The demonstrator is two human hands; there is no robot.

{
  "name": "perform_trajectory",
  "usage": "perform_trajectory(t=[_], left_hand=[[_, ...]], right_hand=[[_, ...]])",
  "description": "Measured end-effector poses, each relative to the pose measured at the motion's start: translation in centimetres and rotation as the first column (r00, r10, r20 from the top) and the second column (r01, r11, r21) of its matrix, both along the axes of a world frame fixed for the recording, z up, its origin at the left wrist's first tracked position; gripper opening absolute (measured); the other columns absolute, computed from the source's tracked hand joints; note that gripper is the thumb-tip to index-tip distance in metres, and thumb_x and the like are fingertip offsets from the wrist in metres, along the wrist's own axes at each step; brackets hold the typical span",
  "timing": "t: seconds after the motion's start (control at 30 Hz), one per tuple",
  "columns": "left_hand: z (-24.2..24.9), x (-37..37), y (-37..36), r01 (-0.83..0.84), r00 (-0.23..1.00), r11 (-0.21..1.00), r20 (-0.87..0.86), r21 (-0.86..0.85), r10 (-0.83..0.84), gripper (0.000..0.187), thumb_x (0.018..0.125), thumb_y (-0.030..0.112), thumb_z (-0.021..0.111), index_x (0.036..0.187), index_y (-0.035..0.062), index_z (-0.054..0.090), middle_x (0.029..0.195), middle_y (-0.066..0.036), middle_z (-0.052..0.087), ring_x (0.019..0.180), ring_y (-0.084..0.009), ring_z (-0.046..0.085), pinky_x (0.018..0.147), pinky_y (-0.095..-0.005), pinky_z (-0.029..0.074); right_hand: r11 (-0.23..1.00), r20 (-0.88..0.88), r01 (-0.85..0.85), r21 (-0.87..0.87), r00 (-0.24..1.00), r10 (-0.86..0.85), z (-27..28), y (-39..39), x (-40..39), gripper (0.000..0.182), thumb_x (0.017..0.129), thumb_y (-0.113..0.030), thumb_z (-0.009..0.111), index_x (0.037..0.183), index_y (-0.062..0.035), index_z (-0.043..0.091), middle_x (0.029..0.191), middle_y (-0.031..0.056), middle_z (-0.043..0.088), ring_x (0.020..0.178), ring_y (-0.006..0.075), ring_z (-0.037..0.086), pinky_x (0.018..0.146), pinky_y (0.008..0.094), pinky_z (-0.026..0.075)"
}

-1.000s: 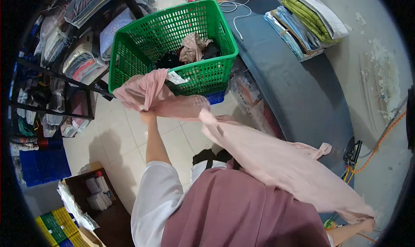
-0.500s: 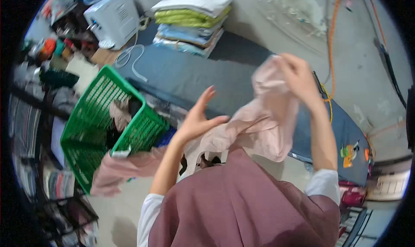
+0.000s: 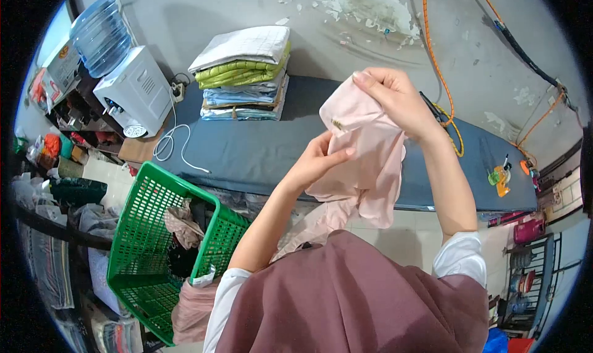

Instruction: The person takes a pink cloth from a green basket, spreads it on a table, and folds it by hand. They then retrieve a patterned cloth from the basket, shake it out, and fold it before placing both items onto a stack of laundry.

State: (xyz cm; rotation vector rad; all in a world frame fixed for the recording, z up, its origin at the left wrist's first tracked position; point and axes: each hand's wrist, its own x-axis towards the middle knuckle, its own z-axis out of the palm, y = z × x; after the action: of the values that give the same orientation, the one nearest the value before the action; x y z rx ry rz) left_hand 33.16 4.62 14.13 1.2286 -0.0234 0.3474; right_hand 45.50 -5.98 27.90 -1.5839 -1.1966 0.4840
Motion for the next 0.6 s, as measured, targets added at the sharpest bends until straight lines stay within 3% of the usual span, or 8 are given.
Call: perform_trajectory(t=[0.07, 0.1, 0.13, 0.23, 0.3, 0.43, 0.53, 0.6], left_hand=[[-0.4, 0.0, 1.2, 0.074, 0.979, 0.995, -0.187, -0.071, -0.086, 0.035, 0.082, 0.018, 0.066, 0.111, 0.0003, 0.057, 0.101, -0.005, 0.061, 0.09, -0.0097, 0.057, 0.078, -0.0217, 0.044], [-0.2, -0.3, 0.7, -0.02, 0.996, 0.993, -0.086, -0.12, 0.009, 0.021, 0.084, 0.013, 0.062, 0.101, 0.0005, 0.062, 0.086, -0.001, 0.064, 0.075, -0.0055, 0.057, 0.07, -0.0199, 0.045], [0.3, -0.7, 0.8, -0.01, 0.999, 0.988, -0.049, -0.156, 0.002, 0.021, 0.084, 0.012, 0.061, 0.101, 0.0002, 0.061, 0.087, -0.001, 0.064, 0.075, -0.0057, 0.057, 0.07, -0.02, 0.045], [0.5, -1.6, 1.9, 0.022, 0.999, 0.976, 0.04, -0.216, -0.013, 0.019, 0.086, 0.011, 0.058, 0.101, -0.0003, 0.06, 0.091, -0.002, 0.063, 0.079, -0.0068, 0.057, 0.072, -0.0206, 0.045], [0.1, -2.1, 2.8, 0.04, 0.997, 0.968, 0.074, -0.248, -0.022, 0.02, 0.087, 0.012, 0.057, 0.102, -0.0002, 0.06, 0.093, -0.002, 0.063, 0.081, -0.0071, 0.057, 0.073, -0.0212, 0.045], [0.9, -3.3, 3.3, 0.015, 0.996, 0.948, 0.092, -0.318, 0.015, 0.022, 0.089, 0.016, 0.055, 0.104, 0.0003, 0.06, 0.094, -0.002, 0.063, 0.083, -0.0075, 0.057, 0.073, -0.0225, 0.046], [0.4, -3.5, 3.0, 0.092, 0.993, 0.945, 0.103, -0.314, -0.063, 0.026, 0.09, 0.02, 0.055, 0.106, 0.0005, 0.06, 0.093, -0.001, 0.063, 0.082, -0.0069, 0.057, 0.071, -0.0226, 0.046], [0.2, -3.6, 2.6, 0.171, 0.984, 0.95, 0.103, -0.26, -0.149, 0.027, 0.089, 0.02, 0.056, 0.106, 0.0005, 0.06, 0.093, -0.001, 0.063, 0.081, -0.0064, 0.056, 0.071, -0.0227, 0.046]], right_hand=[[0.999, 0.104, 0.043, 0.008, 0.994, -0.044, 0.2, -0.2, -0.4, 0.028, 0.091, -0.026, 0.053, 0.081, -0.0006, 0.061, 0.064, -0.0064, 0.05, 0.06, 0.001, 0.038, 0.053, 0.0192, 0.034], [0.996, 0.157, 0.077, 0.034, 0.984, -0.082, -0.3, -0.4, -0.3, 0.027, 0.091, -0.026, 0.054, 0.084, -0.0006, 0.061, 0.064, -0.0057, 0.05, 0.06, 0.0016, 0.039, 0.053, 0.0193, 0.034], [0.992, 0.209, 0.108, 0.057, 0.971, -0.118, -0.4, -0.7, -0.2, 0.027, 0.09, -0.027, 0.055, 0.087, -0.0005, 0.06, 0.064, -0.0049, 0.051, 0.06, 0.0022, 0.039, 0.053, 0.0194, 0.035], [0.965, 0.194, 0.237, -0.109, 0.957, -0.213, 0.2, -1.8, -1.4, 0.035, 0.086, -0.026, 0.062, 0.111, -0.0029, 0.056, 0.075, -0.0015, 0.057, 0.068, 0.0038, 0.049, 0.06, 0.0202, 0.04], [0.969, 0.439, 0.243, 0.04, 0.867, -0.235, -0.6, -1.9, -2.4, 0.052, 0.08, -0.03, 0.067, 0.121, -0.0046, 0.05, 0.086, 0.0051, 0.061, 0.071, 0.0101, 0.056, 0.062, 0.0242, 0.044], [0.991, 0.85, -0.035, 0.129, 0.519, -0.093, -2.4, -1.9, -3.6, 0.075, 0.067, -0.038, 0.075, 0.129, -0.0068, 0.045, 0.104, 0.0135, 0.061, 0.075, 0.0244, 0.064, 0.065, 0.0317, 0.05], [0.998, 0.909, 0.054, 0.013, 0.416, -0.034, -3.4, -2.0, -5.5, 0.079, 0.063, -0.039, 0.077, 0.128, -0.0073, 0.046, 0.104, 0.0111, 0.061, 0.07, 0.0271, 0.063, 0.062, 0.033, 0.051], [0.994, 0.921, 0.109, -0.032, 0.389, -0.013, -4.1, -2.2, -6.2, 0.064, 0.066, -0.03, 0.075, 0.122, -0.0083, 0.051, 0.104, 0.0105, 0.061, 0.071, 0.026, 0.063, 0.061, 0.0327, 0.05]])
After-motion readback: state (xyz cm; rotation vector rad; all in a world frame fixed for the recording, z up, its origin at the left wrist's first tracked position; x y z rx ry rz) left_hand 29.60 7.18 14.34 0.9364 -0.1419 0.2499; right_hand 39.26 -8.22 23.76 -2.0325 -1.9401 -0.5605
